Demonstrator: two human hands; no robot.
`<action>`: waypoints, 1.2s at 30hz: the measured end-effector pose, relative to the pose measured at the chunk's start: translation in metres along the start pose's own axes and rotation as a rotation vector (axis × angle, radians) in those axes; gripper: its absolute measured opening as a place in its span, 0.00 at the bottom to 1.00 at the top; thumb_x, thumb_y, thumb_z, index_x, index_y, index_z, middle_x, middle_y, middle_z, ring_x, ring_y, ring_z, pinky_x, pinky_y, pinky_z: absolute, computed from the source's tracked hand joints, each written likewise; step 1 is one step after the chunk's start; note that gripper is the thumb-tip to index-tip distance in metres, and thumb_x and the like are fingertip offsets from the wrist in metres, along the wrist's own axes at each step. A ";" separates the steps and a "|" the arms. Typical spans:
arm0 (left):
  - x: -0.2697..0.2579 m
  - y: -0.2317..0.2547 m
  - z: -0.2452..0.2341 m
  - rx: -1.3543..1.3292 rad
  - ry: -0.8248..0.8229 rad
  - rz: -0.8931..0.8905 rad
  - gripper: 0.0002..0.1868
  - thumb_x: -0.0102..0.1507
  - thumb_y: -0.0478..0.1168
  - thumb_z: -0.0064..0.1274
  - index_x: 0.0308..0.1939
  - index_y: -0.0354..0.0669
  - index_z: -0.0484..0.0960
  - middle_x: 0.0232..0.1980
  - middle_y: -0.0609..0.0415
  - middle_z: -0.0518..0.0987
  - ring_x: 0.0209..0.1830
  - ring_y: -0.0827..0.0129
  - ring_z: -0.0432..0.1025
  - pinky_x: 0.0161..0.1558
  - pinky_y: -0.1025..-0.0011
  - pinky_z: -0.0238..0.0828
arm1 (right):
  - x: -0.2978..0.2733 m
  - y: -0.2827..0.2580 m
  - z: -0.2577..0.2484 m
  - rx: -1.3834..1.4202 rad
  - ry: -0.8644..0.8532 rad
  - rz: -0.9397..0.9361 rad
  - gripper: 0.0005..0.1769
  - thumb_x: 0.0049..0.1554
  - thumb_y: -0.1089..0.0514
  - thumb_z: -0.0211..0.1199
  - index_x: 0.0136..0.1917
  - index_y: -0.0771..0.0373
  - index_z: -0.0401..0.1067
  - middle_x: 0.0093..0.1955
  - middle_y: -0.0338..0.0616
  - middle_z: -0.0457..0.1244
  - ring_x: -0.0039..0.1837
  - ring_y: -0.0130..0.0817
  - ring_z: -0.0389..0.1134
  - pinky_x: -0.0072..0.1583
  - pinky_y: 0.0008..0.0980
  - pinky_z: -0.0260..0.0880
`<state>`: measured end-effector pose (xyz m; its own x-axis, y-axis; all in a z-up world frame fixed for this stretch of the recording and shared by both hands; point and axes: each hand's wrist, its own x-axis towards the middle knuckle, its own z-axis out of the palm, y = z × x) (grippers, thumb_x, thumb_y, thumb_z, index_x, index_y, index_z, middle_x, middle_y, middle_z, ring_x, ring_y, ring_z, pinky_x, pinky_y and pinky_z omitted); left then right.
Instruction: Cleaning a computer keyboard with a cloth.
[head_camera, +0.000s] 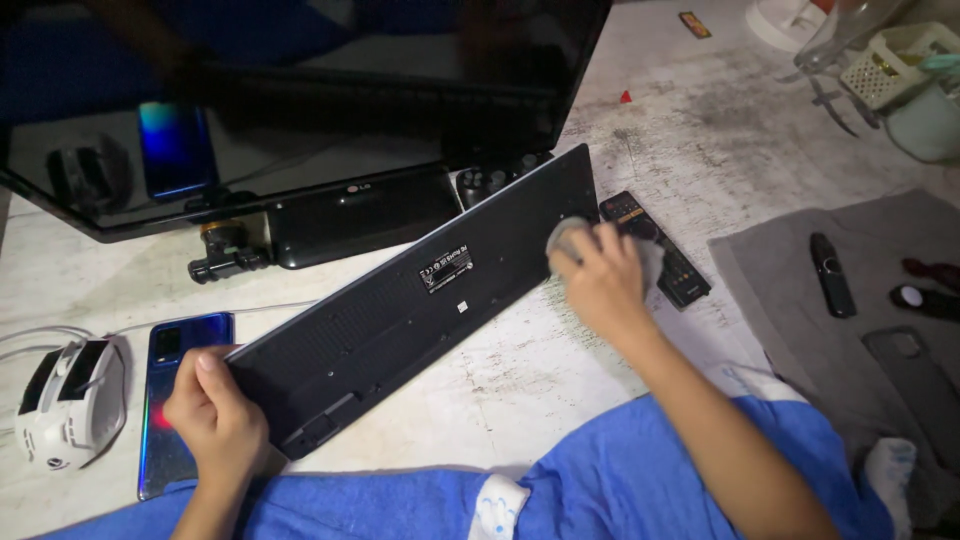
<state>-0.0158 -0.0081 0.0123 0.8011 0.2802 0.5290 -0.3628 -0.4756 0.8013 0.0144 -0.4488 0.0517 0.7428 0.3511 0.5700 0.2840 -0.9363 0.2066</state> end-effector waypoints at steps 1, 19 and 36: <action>-0.001 -0.001 0.001 -0.001 0.007 -0.001 0.20 0.82 0.42 0.37 0.44 0.31 0.77 0.29 0.55 0.72 0.30 0.78 0.62 0.38 0.73 0.60 | 0.003 -0.002 -0.005 0.000 0.002 -0.006 0.15 0.47 0.64 0.65 0.48 0.52 0.81 0.55 0.39 0.65 0.57 0.46 0.62 0.54 0.46 0.63; 0.002 -0.007 0.002 -0.023 0.012 -0.012 0.18 0.80 0.41 0.38 0.42 0.31 0.76 0.28 0.61 0.65 0.30 0.80 0.56 0.32 0.74 0.53 | 0.008 -0.016 0.029 0.409 0.094 -0.133 0.21 0.45 0.66 0.68 0.53 0.56 0.80 0.57 0.42 0.67 0.60 0.46 0.64 0.60 0.43 0.66; 0.000 0.002 0.005 -0.078 0.000 -0.004 0.17 0.78 0.41 0.39 0.40 0.33 0.76 0.26 0.61 0.63 0.27 0.80 0.55 0.29 0.74 0.53 | 0.027 -0.031 0.015 0.342 0.180 0.314 0.33 0.51 0.70 0.63 0.71 0.65 0.71 0.69 0.58 0.59 0.68 0.57 0.57 0.67 0.53 0.62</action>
<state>-0.0142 -0.0131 0.0123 0.8026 0.2819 0.5257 -0.3955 -0.4083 0.8228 0.0347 -0.4106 0.0484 0.7168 0.0172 0.6971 0.2683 -0.9295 -0.2529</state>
